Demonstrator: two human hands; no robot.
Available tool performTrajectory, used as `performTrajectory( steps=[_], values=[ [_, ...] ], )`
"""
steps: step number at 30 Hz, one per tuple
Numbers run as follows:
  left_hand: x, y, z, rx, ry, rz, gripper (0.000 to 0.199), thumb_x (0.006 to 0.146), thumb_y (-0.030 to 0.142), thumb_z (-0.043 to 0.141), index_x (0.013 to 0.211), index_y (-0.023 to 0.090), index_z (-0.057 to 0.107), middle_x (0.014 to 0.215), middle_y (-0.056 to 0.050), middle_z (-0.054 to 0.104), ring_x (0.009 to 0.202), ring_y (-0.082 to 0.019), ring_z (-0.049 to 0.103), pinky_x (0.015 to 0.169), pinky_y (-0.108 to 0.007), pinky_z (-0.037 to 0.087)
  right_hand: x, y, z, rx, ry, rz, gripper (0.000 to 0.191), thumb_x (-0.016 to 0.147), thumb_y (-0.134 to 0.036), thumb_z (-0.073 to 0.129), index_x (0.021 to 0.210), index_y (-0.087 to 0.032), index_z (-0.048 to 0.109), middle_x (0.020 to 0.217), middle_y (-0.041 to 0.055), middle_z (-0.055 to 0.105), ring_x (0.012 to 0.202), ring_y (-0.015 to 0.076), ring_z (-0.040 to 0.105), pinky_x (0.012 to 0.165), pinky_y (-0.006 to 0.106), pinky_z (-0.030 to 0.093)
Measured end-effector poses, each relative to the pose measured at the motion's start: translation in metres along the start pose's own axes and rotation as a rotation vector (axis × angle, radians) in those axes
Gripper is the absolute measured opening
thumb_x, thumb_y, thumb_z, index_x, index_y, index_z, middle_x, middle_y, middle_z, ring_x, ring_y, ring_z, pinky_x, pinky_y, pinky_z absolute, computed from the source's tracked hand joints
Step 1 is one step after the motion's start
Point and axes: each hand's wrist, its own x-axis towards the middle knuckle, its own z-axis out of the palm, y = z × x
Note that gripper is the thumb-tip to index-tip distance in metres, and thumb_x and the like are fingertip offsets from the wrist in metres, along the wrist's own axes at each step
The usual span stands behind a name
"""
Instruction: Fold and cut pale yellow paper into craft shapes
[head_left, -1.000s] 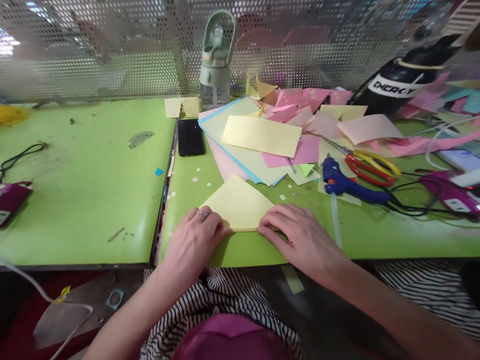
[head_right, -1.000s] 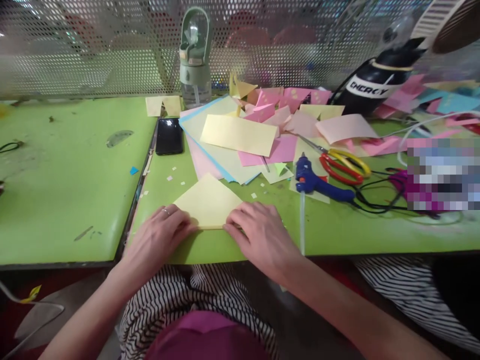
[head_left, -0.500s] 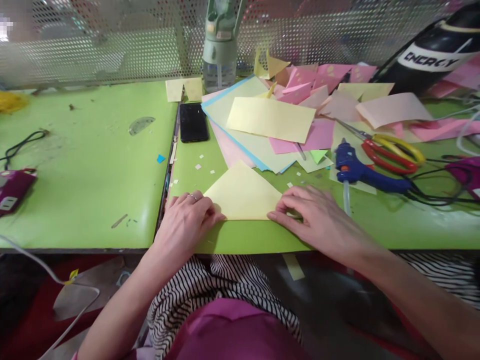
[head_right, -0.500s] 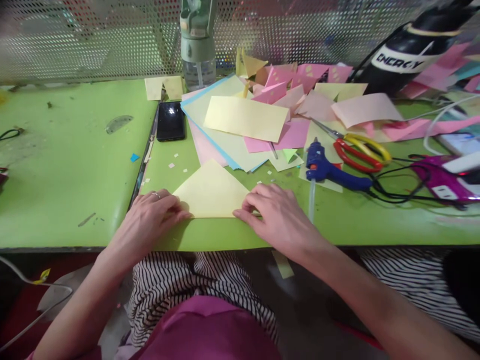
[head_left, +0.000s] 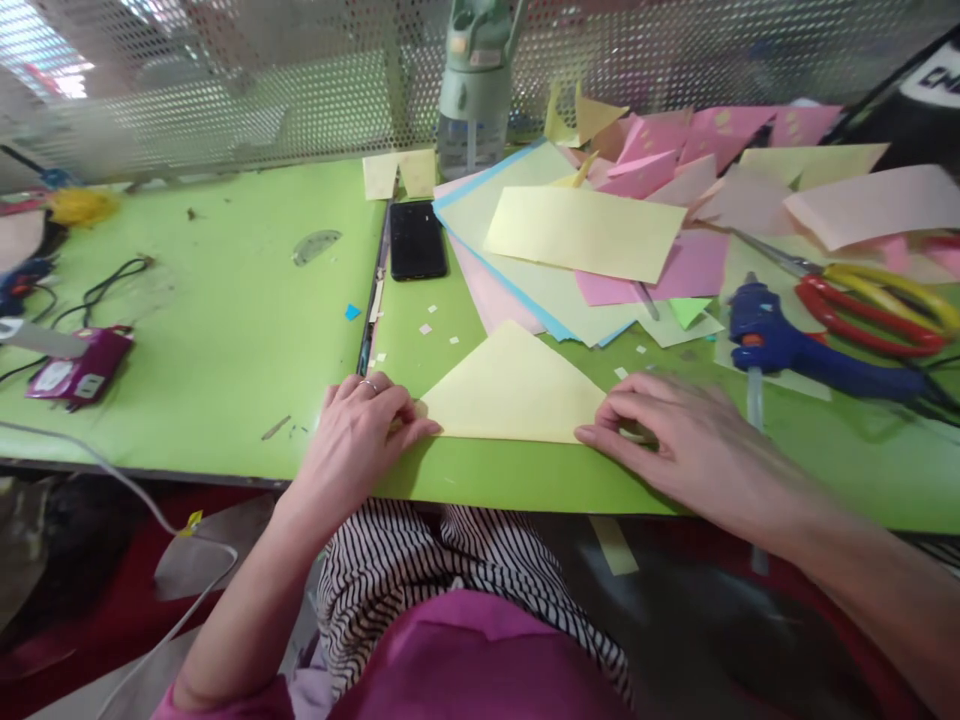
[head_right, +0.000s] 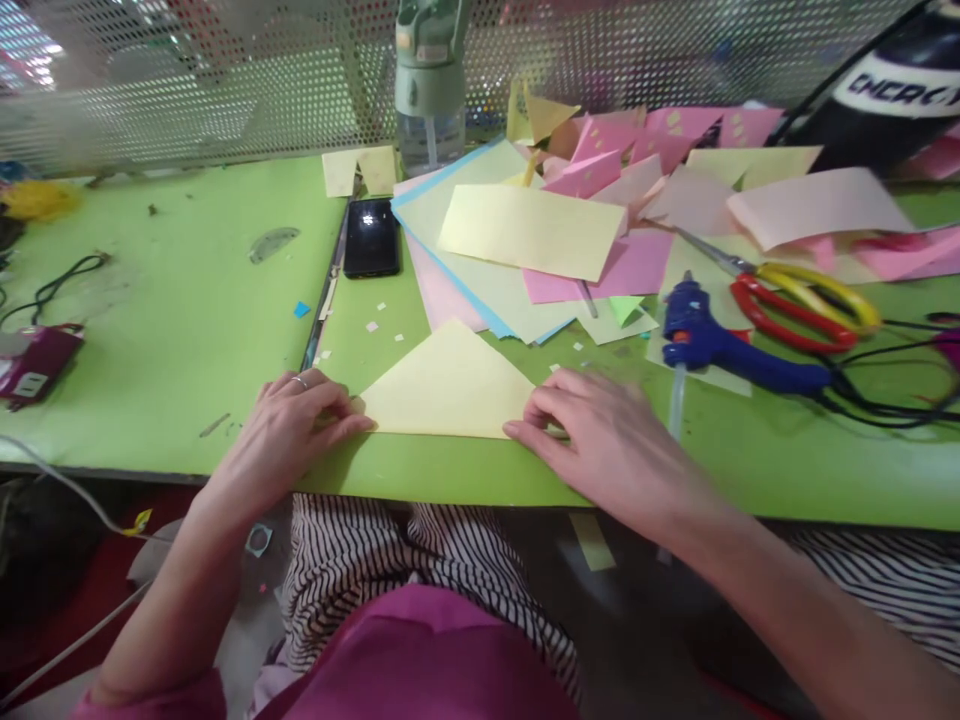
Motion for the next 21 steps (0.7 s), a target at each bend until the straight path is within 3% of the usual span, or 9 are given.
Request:
performTrajectory(
  steps=[12, 18, 21],
  values=[
    [-0.004, -0.012, 0.003, 0.074, 0.102, -0.064, 0.035, 0.087, 0.051, 0.060, 0.078, 0.017, 0.063, 0.095, -0.007, 0.056, 0.092, -0.024, 0.045, 0.085, -0.042, 0.042, 0.007, 0.002, 0.000, 0.044, -0.072, 0.139, 0.076, 0.081, -0.085, 0.020, 0.070, -0.024, 0.064, 0.080, 0.0100, 0.064, 0.075, 0.0280, 0.061, 0.070, 0.045, 0.044],
    [-0.005, -0.014, 0.002, 0.136, 0.143, -0.121, 0.033, 0.087, 0.049, 0.062, 0.076, 0.018, 0.061, 0.099, -0.009, 0.057, 0.097, -0.027, 0.046, 0.086, -0.045, 0.043, 0.009, 0.003, 0.000, 0.035, -0.074, 0.143, 0.079, 0.078, -0.088, 0.017, 0.069, -0.025, 0.064, 0.078, 0.0095, 0.063, 0.069, 0.0267, 0.061, 0.064, 0.043, 0.043],
    [-0.010, -0.012, 0.002, 0.185, 0.248, -0.191, 0.022, 0.092, 0.039, 0.059, 0.086, 0.018, 0.063, 0.109, -0.011, 0.060, 0.103, -0.030, 0.049, 0.089, -0.049, 0.043, 0.009, 0.004, 0.000, 0.023, -0.061, 0.129, 0.077, 0.079, -0.087, 0.018, 0.068, -0.025, 0.063, 0.076, 0.0083, 0.062, 0.067, 0.0258, 0.060, 0.063, 0.042, 0.042]
  ],
)
